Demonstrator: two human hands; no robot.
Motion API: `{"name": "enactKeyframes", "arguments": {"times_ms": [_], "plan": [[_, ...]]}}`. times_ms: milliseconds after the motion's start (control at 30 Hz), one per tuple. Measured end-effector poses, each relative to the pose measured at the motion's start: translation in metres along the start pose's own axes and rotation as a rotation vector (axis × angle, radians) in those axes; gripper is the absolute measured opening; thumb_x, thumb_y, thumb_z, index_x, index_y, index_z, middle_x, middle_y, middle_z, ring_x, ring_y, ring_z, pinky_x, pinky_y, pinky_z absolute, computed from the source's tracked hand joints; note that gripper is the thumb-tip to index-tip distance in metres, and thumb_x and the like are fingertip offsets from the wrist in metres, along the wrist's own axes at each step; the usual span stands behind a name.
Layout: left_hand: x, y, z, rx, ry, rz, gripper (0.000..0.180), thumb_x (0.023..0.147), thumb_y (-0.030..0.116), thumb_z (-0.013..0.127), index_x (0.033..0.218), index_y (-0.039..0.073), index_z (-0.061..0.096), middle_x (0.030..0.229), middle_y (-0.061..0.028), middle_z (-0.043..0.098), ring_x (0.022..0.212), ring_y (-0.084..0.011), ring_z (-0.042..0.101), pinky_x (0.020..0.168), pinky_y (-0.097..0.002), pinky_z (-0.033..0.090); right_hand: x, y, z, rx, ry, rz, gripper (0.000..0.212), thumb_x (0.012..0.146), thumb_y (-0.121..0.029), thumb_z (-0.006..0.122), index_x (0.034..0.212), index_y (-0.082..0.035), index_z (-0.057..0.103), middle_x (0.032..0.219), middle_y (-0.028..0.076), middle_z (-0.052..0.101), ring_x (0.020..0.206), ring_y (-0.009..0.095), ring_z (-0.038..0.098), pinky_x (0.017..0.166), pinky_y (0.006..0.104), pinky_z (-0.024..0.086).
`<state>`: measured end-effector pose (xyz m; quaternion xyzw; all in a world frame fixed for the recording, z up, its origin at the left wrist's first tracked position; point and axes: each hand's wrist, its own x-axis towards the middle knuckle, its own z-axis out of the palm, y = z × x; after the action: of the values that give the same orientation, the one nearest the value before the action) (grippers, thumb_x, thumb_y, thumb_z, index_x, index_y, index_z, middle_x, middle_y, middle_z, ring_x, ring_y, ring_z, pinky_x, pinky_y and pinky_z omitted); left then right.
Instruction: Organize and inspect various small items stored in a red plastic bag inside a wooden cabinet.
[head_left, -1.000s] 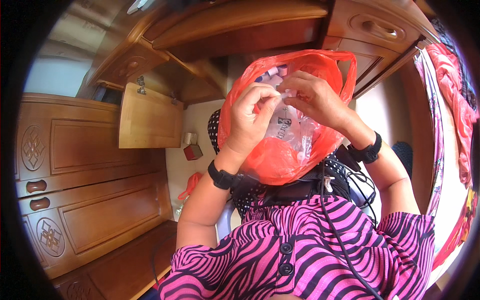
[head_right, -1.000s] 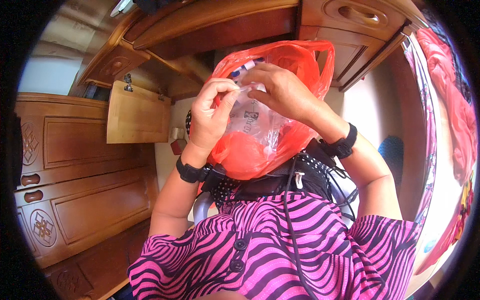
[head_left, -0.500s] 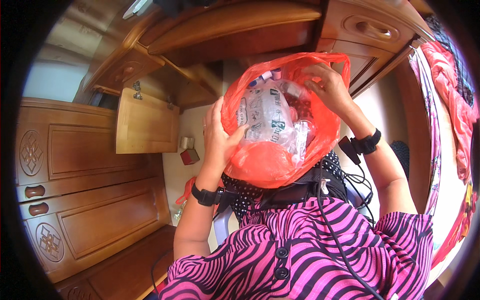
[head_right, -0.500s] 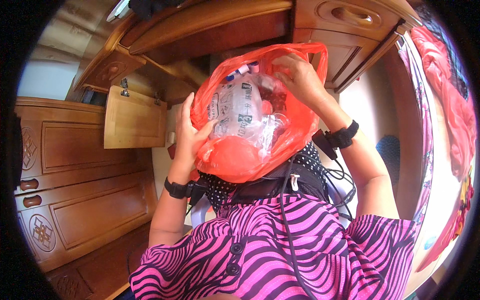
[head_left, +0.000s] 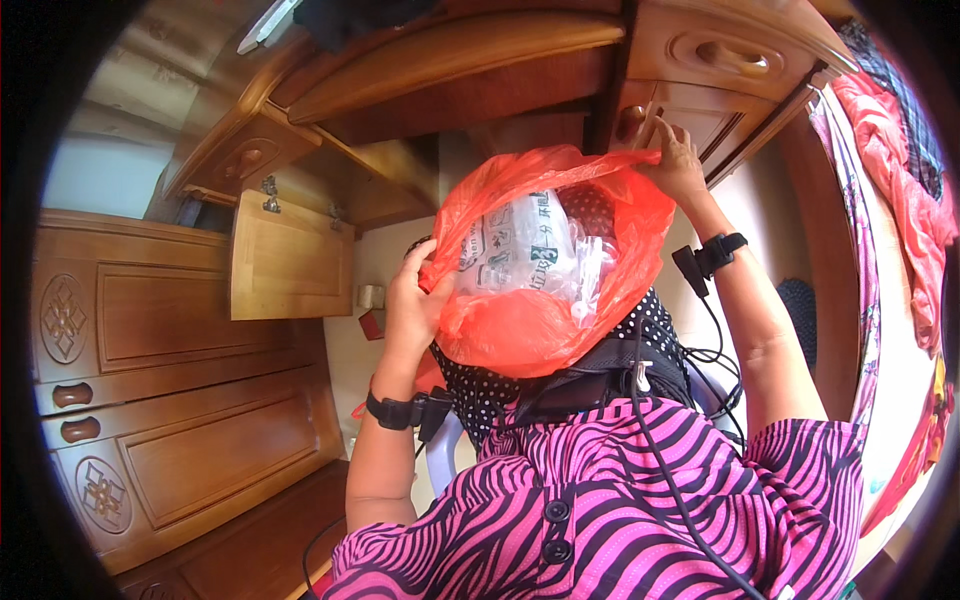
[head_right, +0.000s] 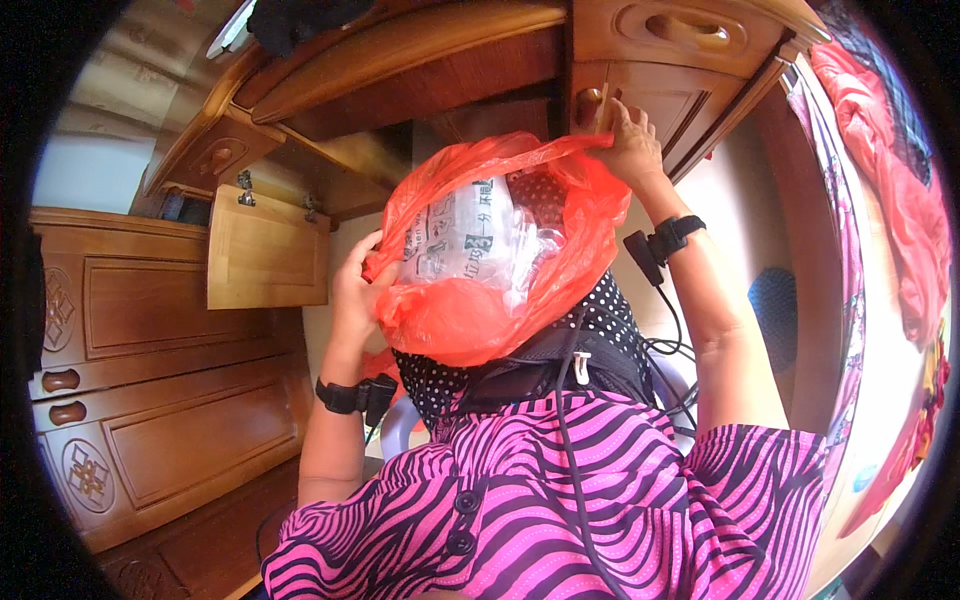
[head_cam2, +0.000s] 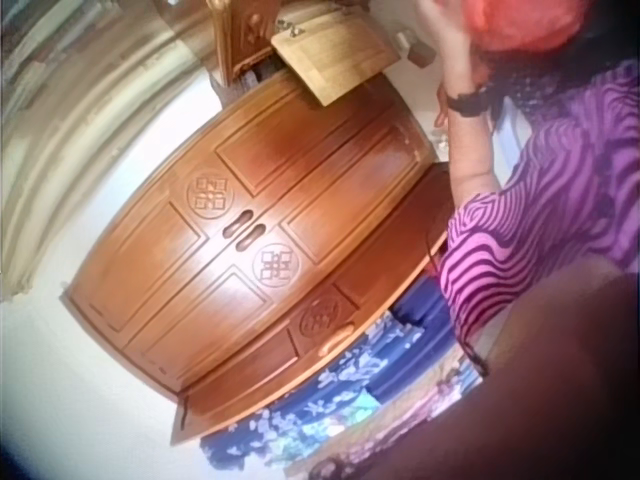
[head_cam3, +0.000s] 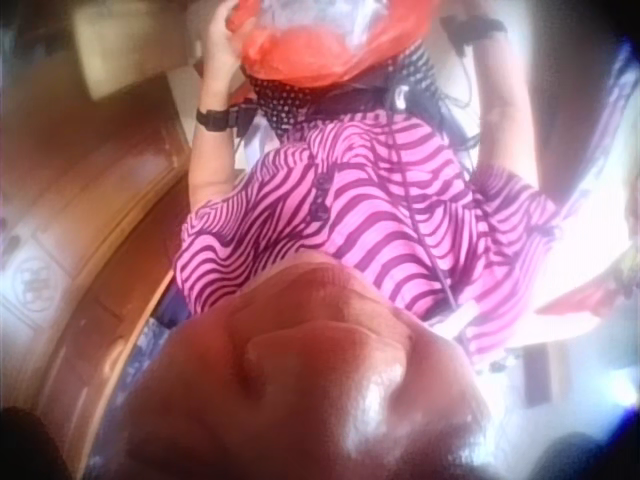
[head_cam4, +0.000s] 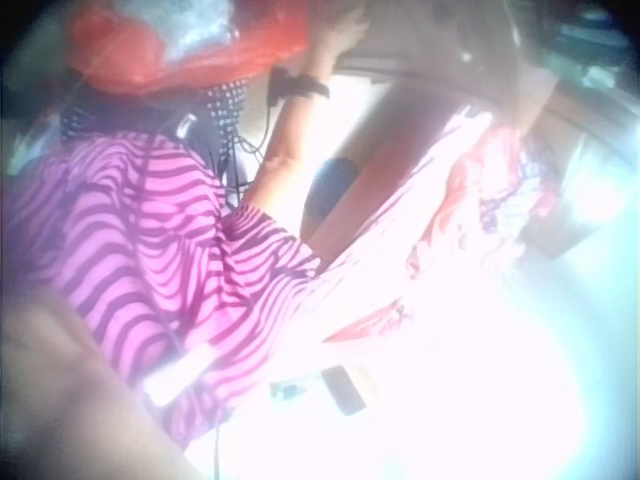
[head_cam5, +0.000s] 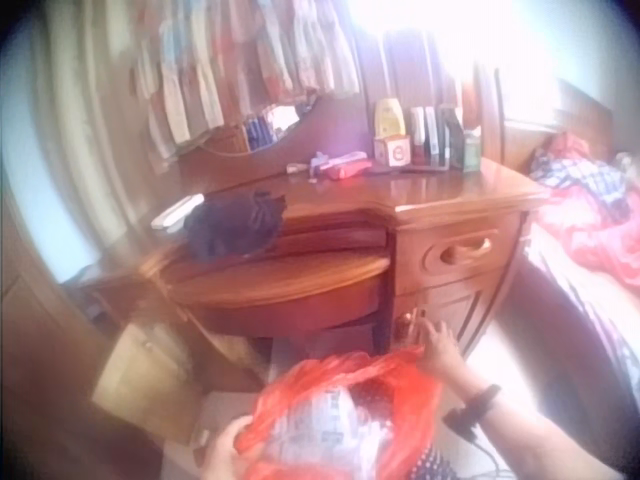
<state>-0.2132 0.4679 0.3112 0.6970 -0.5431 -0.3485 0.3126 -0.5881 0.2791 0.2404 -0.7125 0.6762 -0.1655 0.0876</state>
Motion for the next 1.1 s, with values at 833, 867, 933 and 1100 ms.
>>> {"name": "enactKeyframes", "arguments": {"times_ms": [833, 867, 933, 1100], "plan": [[-0.022, 0.113, -0.016, 0.178, 0.082, 0.854, 0.039, 0.076, 0.012, 0.07, 0.111, -0.001, 0.059, 0.103, -0.0159, 0.062, 0.099, -0.0308, 0.059, 0.086, -0.0389, 0.047, -0.073, -0.184, -0.206, 1.555, -0.246, -0.326, 0.022, 0.098, -0.02, 0.047, 0.094, 0.0, 0.057, 0.062, -0.001, 0.048, 0.052, 0.008, 0.045, 0.052, 0.0209, 0.036], [-0.016, 0.113, -0.007, 0.191, -0.069, 0.832, 0.037, 0.077, 0.014, 0.069, 0.109, 0.0, 0.06, 0.1, -0.0151, 0.063, 0.095, -0.0317, 0.06, 0.084, -0.0395, 0.048, -0.079, -0.198, -0.217, 1.442, -0.114, -0.257, 0.025, 0.099, -0.018, 0.043, 0.104, 0.002, 0.056, 0.056, -0.001, 0.041, 0.048, 0.011, 0.041, 0.052, 0.0218, 0.037], [0.006, 0.092, 0.012, 0.25, -0.201, 0.781, 0.038, 0.08, 0.021, 0.067, 0.111, 0.0, 0.059, 0.105, -0.0168, 0.062, 0.096, -0.0337, 0.059, 0.082, -0.0409, 0.048, -0.063, -0.196, -0.204, 1.603, -0.318, -0.417, 0.025, 0.098, -0.015, 0.045, 0.108, 0.004, 0.055, 0.061, 0.0, 0.046, 0.052, 0.011, 0.045, 0.052, 0.0218, 0.037], [0.071, 0.032, 0.044, 0.375, -0.293, 0.646, 0.054, 0.083, 0.032, 0.063, 0.125, 0.0, 0.049, 0.126, -0.0196, 0.05, 0.116, -0.033, 0.049, 0.096, -0.0398, 0.04, -0.087, -0.19, -0.231, 1.454, 0.009, -0.413, 0.035, 0.099, -0.025, 0.041, 0.115, 0.004, 0.053, 0.084, 0.008, 0.062, 0.056, 0.011, 0.05, 0.064, 0.021, 0.044]]}}
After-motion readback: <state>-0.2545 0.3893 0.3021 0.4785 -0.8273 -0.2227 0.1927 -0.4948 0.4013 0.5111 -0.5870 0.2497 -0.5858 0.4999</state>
